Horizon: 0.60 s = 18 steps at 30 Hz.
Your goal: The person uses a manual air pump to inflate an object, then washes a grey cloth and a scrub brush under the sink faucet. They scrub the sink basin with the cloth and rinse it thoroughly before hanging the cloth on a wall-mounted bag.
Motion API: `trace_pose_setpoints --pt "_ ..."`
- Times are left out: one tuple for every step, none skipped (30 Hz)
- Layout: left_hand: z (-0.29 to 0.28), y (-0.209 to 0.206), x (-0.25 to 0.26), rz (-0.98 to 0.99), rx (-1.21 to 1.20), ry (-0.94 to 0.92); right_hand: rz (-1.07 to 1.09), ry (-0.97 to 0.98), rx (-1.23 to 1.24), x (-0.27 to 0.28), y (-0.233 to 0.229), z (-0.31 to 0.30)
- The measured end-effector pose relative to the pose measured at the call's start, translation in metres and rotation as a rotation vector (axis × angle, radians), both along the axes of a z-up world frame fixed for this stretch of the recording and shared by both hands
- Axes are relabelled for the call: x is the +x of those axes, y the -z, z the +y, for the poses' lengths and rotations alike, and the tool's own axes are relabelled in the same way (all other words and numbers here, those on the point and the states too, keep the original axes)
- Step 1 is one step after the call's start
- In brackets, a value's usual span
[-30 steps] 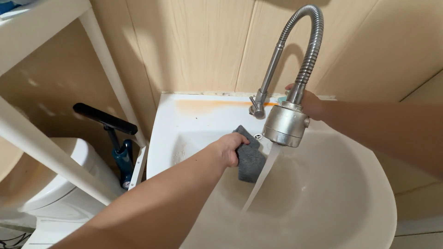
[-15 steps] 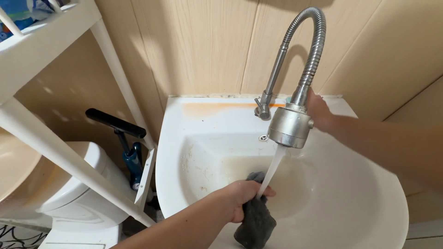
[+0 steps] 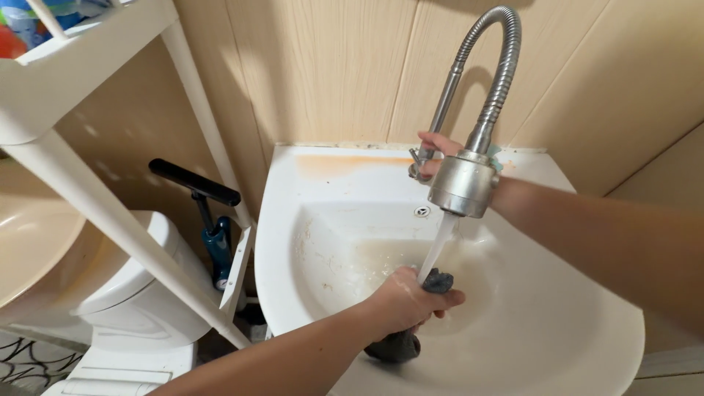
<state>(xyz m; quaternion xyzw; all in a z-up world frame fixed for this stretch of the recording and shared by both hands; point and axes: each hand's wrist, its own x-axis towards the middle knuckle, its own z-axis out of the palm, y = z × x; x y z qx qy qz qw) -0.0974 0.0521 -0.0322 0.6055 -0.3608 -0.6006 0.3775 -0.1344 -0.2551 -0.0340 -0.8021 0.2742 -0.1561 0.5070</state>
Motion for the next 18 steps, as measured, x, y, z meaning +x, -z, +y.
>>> trace_pose_setpoints --pt "0.002 -0.001 0.003 -0.075 0.01 0.014 0.079 0.036 0.019 0.017 -0.011 0.012" --pt "0.004 -0.002 0.004 -0.135 -0.017 0.086 0.16 0.079 0.038 0.028 -0.021 0.022" --pt "0.005 -0.002 0.005 -0.195 -0.044 0.158 0.242 0.121 0.058 0.034 -0.029 0.031" --pt "0.005 0.0 0.006 -0.253 -0.072 0.232 0.256 0.144 0.081 0.035 -0.034 0.038" --pt "0.006 0.002 0.006 -0.167 -0.107 0.257 0.27 0.166 0.103 0.036 -0.038 0.041" --pt "0.006 0.004 0.007 -0.083 -0.139 0.276 0.283 0.183 0.126 0.038 -0.04 0.042" --pt "0.007 0.008 0.009 0.002 -0.171 0.296 0.215 0.24 0.198 0.038 -0.038 0.041" --pt "0.006 0.012 0.012 0.016 -0.2 0.288 0.145 0.296 0.268 0.039 -0.035 0.039" --pt "0.004 0.016 0.014 0.03 -0.229 0.279 0.076 0.351 0.339 0.04 -0.031 0.035" --pt "0.0 0.02 0.017 0.043 -0.261 0.269 0.009 0.399 0.455 0.04 -0.028 0.029" --pt "-0.004 0.023 0.021 0.075 -0.272 0.247 -0.057 0.445 0.571 0.04 -0.025 0.022" --pt "-0.009 0.027 0.024 0.111 -0.283 0.227 -0.121 0.494 0.688 0.039 -0.023 0.017" --pt "-0.014 0.031 0.026 0.147 -0.293 0.206 -0.099 0.472 0.673 0.037 -0.021 0.014" --pt "-0.02 0.033 0.029 0.088 -0.268 0.131 -0.079 0.454 0.656 0.032 -0.022 0.012" --pt "-0.026 0.035 0.035 0.029 -0.242 0.055 -0.059 0.436 0.638 0.027 -0.025 0.012" --pt "-0.031 0.036 0.041 -0.028 -0.214 -0.023 -0.041 0.496 0.511 0.021 -0.029 0.012" --pt "-0.037 0.037 0.049 -0.108 -0.253 -0.091 -0.024 0.554 0.383 0.011 -0.036 0.013" --pt "-0.044 0.036 0.057 -0.187 -0.291 -0.151 -0.009 0.617 0.254 -0.002 -0.043 0.013"
